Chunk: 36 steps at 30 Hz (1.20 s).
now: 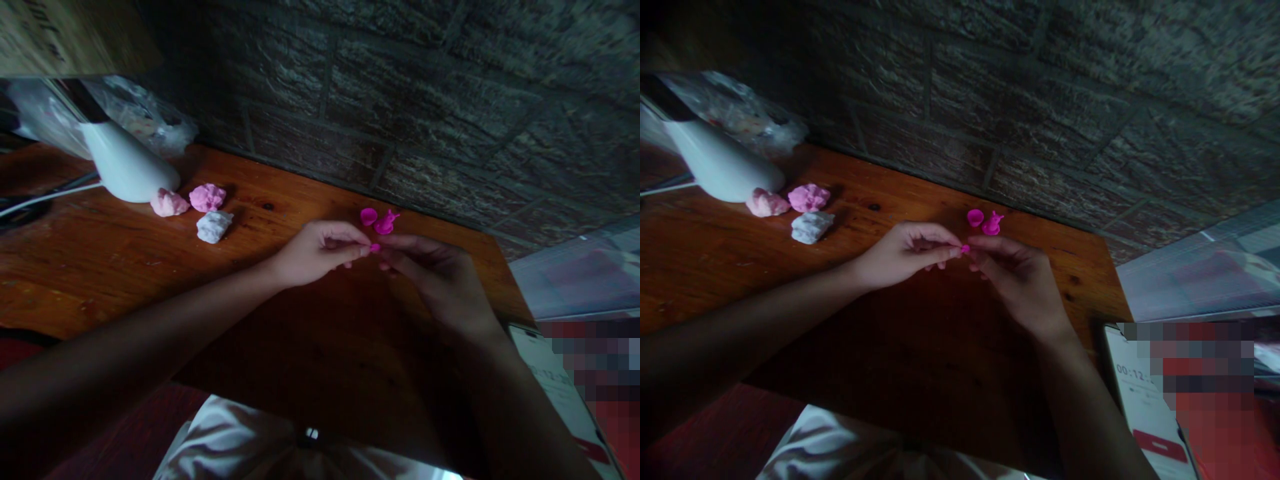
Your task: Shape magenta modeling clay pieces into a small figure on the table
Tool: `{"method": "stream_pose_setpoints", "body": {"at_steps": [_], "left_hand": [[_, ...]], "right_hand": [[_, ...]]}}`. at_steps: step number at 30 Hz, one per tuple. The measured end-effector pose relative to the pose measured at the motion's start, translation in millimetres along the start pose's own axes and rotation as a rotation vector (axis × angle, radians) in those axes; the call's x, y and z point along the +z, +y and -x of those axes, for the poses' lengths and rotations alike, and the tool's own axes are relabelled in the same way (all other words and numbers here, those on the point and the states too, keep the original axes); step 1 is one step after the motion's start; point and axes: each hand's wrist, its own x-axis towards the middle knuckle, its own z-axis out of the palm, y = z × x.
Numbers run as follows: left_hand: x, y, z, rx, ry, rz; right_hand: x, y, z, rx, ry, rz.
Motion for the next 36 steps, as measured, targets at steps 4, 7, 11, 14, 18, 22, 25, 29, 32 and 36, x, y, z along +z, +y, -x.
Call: {"method": "stream_pose_setpoints", "body": {"at_steps": [4, 7, 11, 14, 18, 22, 25, 29, 32, 36], "left_hand": [[0.0, 1.4, -0.2, -0.041, -0.004, 0.012], [0.5, 1.9, 0.3, -0.047, -0.006, 0.04], [0.7, 1.8, 0.9, -0.06, -0.006, 0.059], [0.1, 1.3, 0.8, -0.064, -0.02, 0.05], [-0.4, 0.3, 0.3, -0.055, -0.019, 0.058], [-0.1, 0.3, 0.6, -0.073, -0.026, 0.08], [0.1, 1.4, 1.2, -0.096, -0.027, 0.099], [0.1, 2.6, 1.0, -0.108, -0.022, 0.124], [0.0, 3.0, 0.6, -0.114, -0.018, 0.138], [0.2, 3.1, 0.6, -0.122, -0.023, 0.164]], "right_hand": [[-2.5, 1.0, 0.0, -0.026, -0.041, 0.022], [-3.0, 2.1, -1.1, -0.032, -0.062, 0.031], [-2.5, 2.5, -2.4, -0.042, -0.074, 0.016], [-1.9, 2.6, -2.2, -0.032, -0.066, -0.004], [-1.7, 2.5, -1.4, -0.045, -0.072, 0.022], [-1.6, 1.6, -1.5, -0.043, -0.081, 0.035], [-0.9, 1.0, -1.8, -0.038, -0.077, 0.054], [0.0, 0.1, -1.6, -0.046, -0.081, 0.054], [-0.3, -0.7, -1.3, -0.046, -0.101, 0.016], [-2.0, 0.2, -1.4, -0.04, -0.099, 0.029]]}}
